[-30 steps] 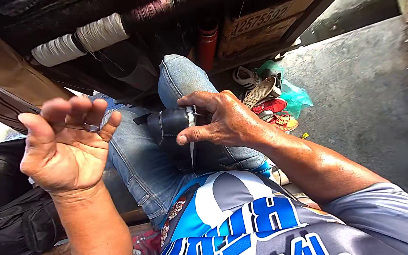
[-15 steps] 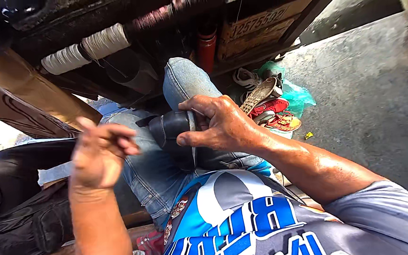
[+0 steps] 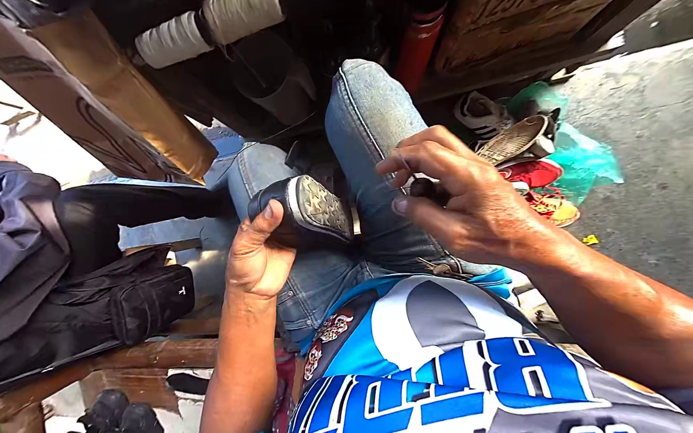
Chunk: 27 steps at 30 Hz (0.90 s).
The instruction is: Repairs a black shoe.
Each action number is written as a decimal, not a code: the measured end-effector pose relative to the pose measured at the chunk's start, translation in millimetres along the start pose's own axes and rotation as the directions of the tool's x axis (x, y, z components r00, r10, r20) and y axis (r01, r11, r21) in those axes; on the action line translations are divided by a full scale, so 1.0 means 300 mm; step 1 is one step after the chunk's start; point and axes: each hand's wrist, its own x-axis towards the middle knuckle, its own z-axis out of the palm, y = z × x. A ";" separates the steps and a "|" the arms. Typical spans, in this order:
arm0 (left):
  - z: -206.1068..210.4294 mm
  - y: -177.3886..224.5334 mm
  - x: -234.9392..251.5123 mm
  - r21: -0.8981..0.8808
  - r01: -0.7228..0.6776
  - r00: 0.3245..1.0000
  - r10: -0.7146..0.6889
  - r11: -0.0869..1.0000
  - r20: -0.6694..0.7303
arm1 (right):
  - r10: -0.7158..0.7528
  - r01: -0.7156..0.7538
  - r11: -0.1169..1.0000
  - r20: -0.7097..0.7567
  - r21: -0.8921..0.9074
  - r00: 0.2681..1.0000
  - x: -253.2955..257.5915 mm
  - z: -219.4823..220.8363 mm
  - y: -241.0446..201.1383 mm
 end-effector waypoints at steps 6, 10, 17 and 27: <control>-0.049 0.001 -0.003 -0.072 0.001 1.000 0.000 0.997 0.016 | -0.026 0.026 1.000 0.134 0.005 0.991 0.017 0.065 -0.026; -0.055 0.002 -0.010 -0.057 0.000 1.000 0.001 0.998 0.002 | -0.155 0.148 0.988 0.189 0.051 0.970 0.051 0.111 -0.031; -0.065 -0.002 -0.009 -0.062 -0.017 0.999 0.019 0.998 0.029 | -0.222 0.215 0.975 0.165 0.056 0.961 0.089 0.162 -0.016; -0.069 -0.001 -0.005 -0.071 -0.005 0.999 0.008 0.997 0.043 | -0.210 0.229 0.967 0.164 -0.108 0.964 0.099 0.164 -0.036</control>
